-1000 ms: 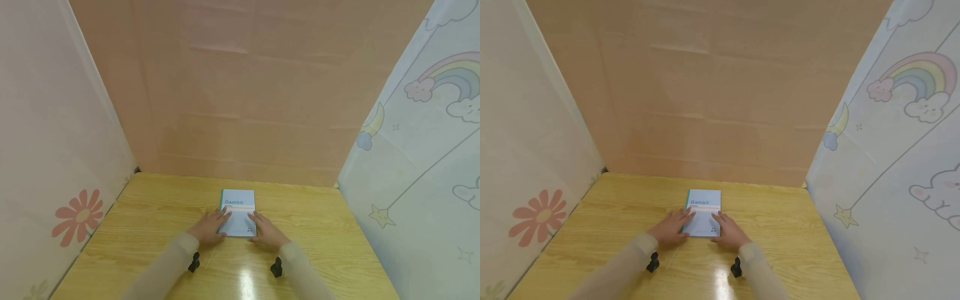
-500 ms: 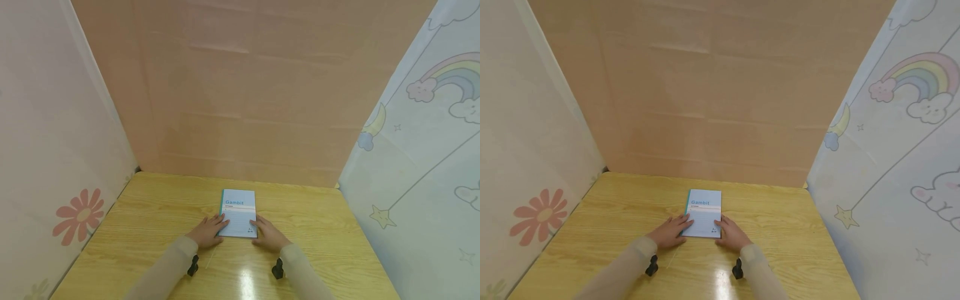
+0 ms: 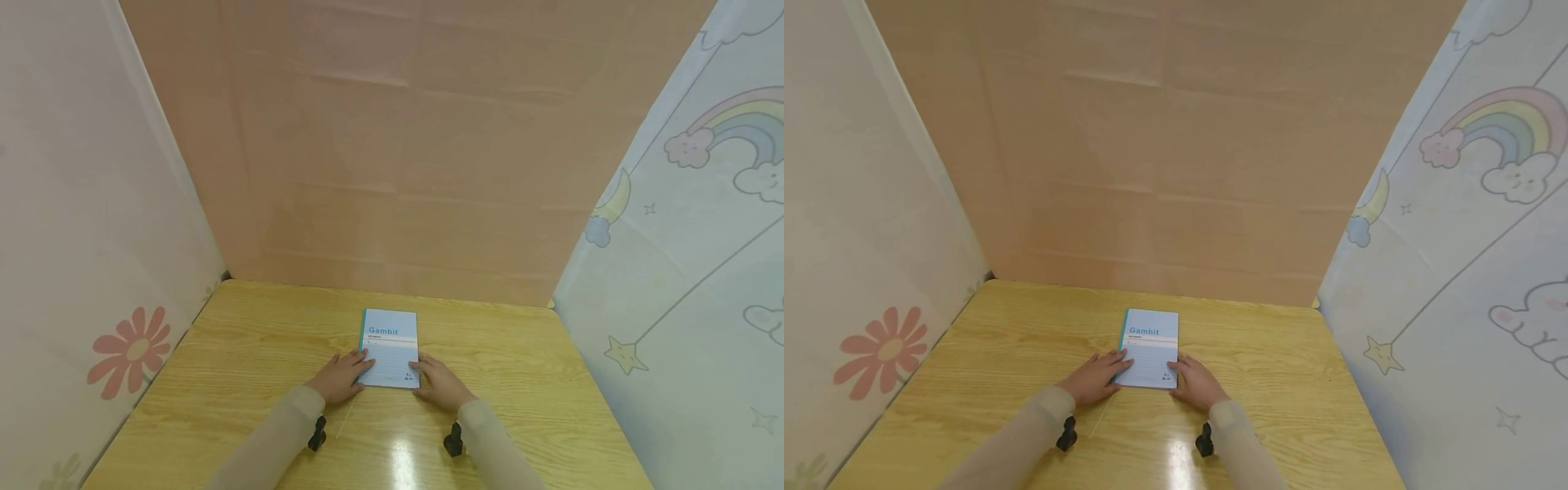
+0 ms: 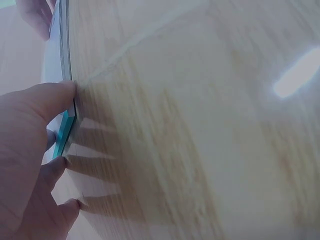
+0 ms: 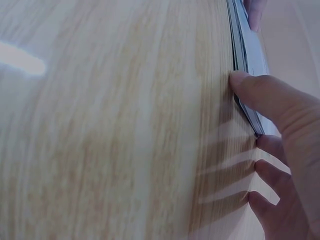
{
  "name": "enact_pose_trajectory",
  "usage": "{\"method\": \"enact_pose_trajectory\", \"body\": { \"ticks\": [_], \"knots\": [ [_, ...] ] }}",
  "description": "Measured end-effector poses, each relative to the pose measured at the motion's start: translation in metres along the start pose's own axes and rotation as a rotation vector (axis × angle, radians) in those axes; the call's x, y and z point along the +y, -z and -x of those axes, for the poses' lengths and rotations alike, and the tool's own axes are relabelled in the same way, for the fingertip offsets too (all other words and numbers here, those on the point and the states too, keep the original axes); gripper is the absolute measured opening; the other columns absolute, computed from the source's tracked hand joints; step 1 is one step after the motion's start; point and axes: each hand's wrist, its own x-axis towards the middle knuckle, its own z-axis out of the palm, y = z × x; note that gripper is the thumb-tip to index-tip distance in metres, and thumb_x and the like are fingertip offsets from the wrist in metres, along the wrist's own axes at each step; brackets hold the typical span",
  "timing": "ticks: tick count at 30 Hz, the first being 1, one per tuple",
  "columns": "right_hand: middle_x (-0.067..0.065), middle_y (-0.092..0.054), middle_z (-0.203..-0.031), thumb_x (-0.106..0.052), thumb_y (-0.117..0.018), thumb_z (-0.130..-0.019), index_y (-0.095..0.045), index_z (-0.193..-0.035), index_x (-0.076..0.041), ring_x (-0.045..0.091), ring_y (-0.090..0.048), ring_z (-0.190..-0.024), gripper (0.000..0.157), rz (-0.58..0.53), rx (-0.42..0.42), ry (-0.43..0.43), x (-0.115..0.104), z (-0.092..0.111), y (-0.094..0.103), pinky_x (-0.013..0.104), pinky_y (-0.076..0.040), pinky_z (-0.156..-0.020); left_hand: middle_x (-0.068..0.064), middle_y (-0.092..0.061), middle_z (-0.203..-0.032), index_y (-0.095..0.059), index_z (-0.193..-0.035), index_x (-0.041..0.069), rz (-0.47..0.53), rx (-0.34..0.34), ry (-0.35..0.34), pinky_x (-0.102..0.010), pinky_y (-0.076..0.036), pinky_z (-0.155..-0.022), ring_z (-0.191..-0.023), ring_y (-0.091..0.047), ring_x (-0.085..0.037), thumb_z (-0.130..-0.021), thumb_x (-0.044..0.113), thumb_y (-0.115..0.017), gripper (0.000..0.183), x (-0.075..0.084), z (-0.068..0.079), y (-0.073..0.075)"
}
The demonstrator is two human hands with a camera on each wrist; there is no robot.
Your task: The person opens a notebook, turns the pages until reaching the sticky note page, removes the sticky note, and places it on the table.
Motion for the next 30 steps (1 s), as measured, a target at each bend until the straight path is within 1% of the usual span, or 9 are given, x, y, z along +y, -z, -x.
{"method": "enact_pose_trajectory", "body": {
  "ticks": [4,9,14,18,23,27,30],
  "knots": [
    [0.019,-0.041,-0.149,-0.028,-0.075,-0.084,-0.053,-0.138,-0.007,0.04,-0.039,-0.136,0.061,0.0,0.001,-0.014,0.0023,-0.0007,-0.001,0.052,-0.035,-0.11,-0.007,-0.03,-0.158,-0.04,-0.149,0.02,0.0,-0.008,0.002,-0.061,-0.027,-0.112,-0.144,-0.029,-0.03,-0.097,0.035,-0.057,0.057,-0.0001,-0.0006,0.0002],
    [0.019,-0.043,-0.147,-0.024,-0.076,-0.083,-0.048,-0.139,-0.001,0.04,-0.04,-0.136,0.067,-0.062,0.008,-0.032,0.0024,0.001,0.0014,0.052,-0.034,-0.111,-0.008,-0.031,-0.157,-0.04,-0.149,0.02,0.0,-0.015,-0.003,-0.061,-0.029,-0.11,-0.144,-0.03,-0.03,-0.096,0.034,-0.059,0.057,0.001,-0.0008,0.0023],
    [0.023,-0.04,-0.148,-0.026,-0.077,-0.082,-0.042,-0.142,0.003,0.042,-0.037,-0.136,0.075,-0.09,0.012,-0.067,0.0004,0.0041,0.0039,0.054,-0.033,-0.111,-0.008,-0.03,-0.158,-0.04,-0.149,0.019,0.004,-0.019,0.0,-0.061,-0.028,-0.111,-0.144,-0.029,-0.03,-0.096,0.034,-0.058,0.058,-0.0003,-0.0013,0.0002],
    [0.022,-0.037,-0.15,-0.029,-0.076,-0.083,-0.039,-0.145,0.002,0.042,-0.035,-0.137,0.079,-0.089,0.0,-0.097,0.0005,0.0038,0.0036,0.055,-0.032,-0.111,-0.008,-0.03,-0.158,-0.04,-0.149,0.019,0.008,-0.02,0.006,-0.062,-0.028,-0.111,-0.144,-0.029,-0.03,-0.096,0.034,-0.059,0.058,-0.0004,-0.0014,0.0002],
    [0.02,-0.035,-0.152,-0.032,-0.075,-0.084,-0.04,-0.145,-0.001,0.041,-0.034,-0.138,0.077,-0.062,-0.017,-0.109,0.0035,0.0027,0.0018,0.055,-0.034,-0.11,-0.008,-0.03,-0.157,-0.04,-0.148,0.019,0.007,-0.018,0.006,-0.062,-0.028,-0.111,-0.144,-0.03,-0.03,-0.096,0.034,-0.059,0.058,-0.0004,-0.0018,0.0004],
    [0.019,-0.034,-0.152,-0.033,-0.074,-0.085,-0.043,-0.145,-0.004,0.041,-0.033,-0.139,0.074,-0.071,-0.023,-0.111,0.0061,0.0031,0.0008,0.055,-0.034,-0.11,-0.008,-0.03,-0.158,-0.04,-0.149,0.02,0.017,-0.021,0.003,-0.062,-0.028,-0.111,-0.144,-0.03,-0.03,-0.096,0.034,-0.059,0.058,-0.0013,-0.002,0.0004],
    [0.021,-0.035,-0.151,-0.033,-0.075,-0.084,-0.045,-0.143,-0.002,0.043,-0.034,-0.137,0.073,-0.074,-0.017,-0.091,0.0081,0.0031,0.0002,0.057,-0.034,-0.109,-0.008,-0.03,-0.158,-0.04,-0.148,0.019,0.03,-0.024,0.003,-0.062,-0.027,-0.111,-0.144,-0.03,-0.03,-0.096,0.034,-0.059,0.058,-0.0021,-0.0022,0.0006]
  ]
}}
